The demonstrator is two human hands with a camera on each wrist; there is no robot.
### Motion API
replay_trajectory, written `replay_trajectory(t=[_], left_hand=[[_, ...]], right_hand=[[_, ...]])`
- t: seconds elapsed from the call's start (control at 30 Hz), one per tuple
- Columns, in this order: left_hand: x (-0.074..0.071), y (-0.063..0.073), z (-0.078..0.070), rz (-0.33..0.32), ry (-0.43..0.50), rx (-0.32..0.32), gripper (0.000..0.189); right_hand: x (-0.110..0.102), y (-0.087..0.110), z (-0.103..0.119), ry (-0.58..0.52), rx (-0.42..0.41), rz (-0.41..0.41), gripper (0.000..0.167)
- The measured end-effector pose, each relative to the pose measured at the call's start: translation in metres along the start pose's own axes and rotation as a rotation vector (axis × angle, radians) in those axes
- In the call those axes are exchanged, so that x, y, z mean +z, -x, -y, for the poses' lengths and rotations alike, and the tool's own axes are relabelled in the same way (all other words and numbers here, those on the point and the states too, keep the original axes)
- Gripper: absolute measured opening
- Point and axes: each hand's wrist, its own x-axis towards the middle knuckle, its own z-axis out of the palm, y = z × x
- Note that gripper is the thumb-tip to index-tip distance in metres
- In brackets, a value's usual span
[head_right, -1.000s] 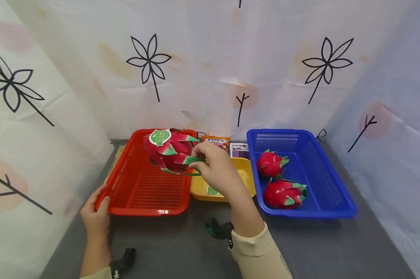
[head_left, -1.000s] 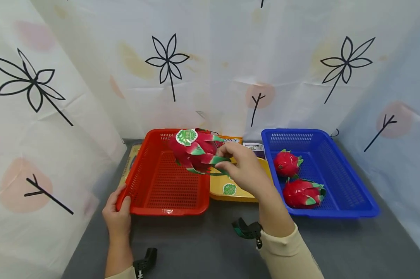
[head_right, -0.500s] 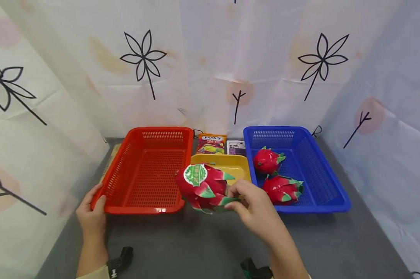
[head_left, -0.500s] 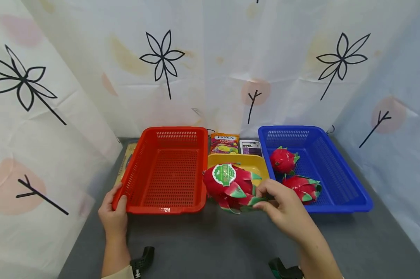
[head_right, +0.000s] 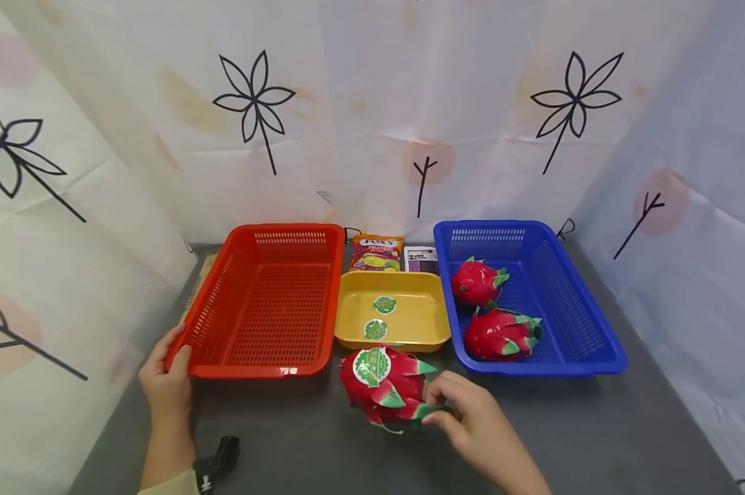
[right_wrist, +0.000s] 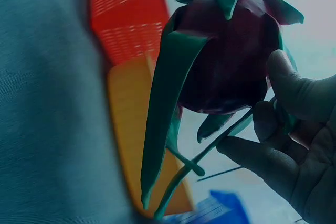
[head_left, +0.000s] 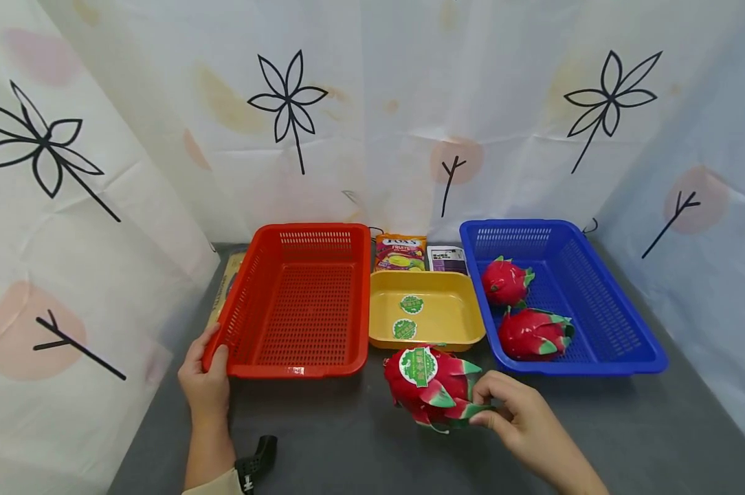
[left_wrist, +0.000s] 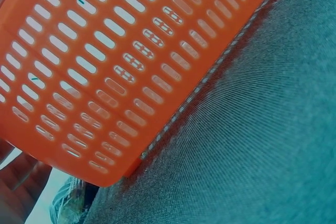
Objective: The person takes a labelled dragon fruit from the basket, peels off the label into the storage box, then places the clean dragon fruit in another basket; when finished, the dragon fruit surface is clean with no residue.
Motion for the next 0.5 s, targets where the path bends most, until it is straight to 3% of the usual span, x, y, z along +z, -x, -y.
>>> replay_trajectory(t=[0.23,0.5], left_hand=[[0.002,0.002,-0.006,0.001,-0.037,0.034,0.036],[0.006,0.009,-0.043,-0.004,-0.081,0.110,0.034]], right_hand=[[0.012,0.003,-0.029,0.062,0.047,0.019,0.032],[0.023,0.011,-0.053,-0.005,0.080,0.039,0.028]])
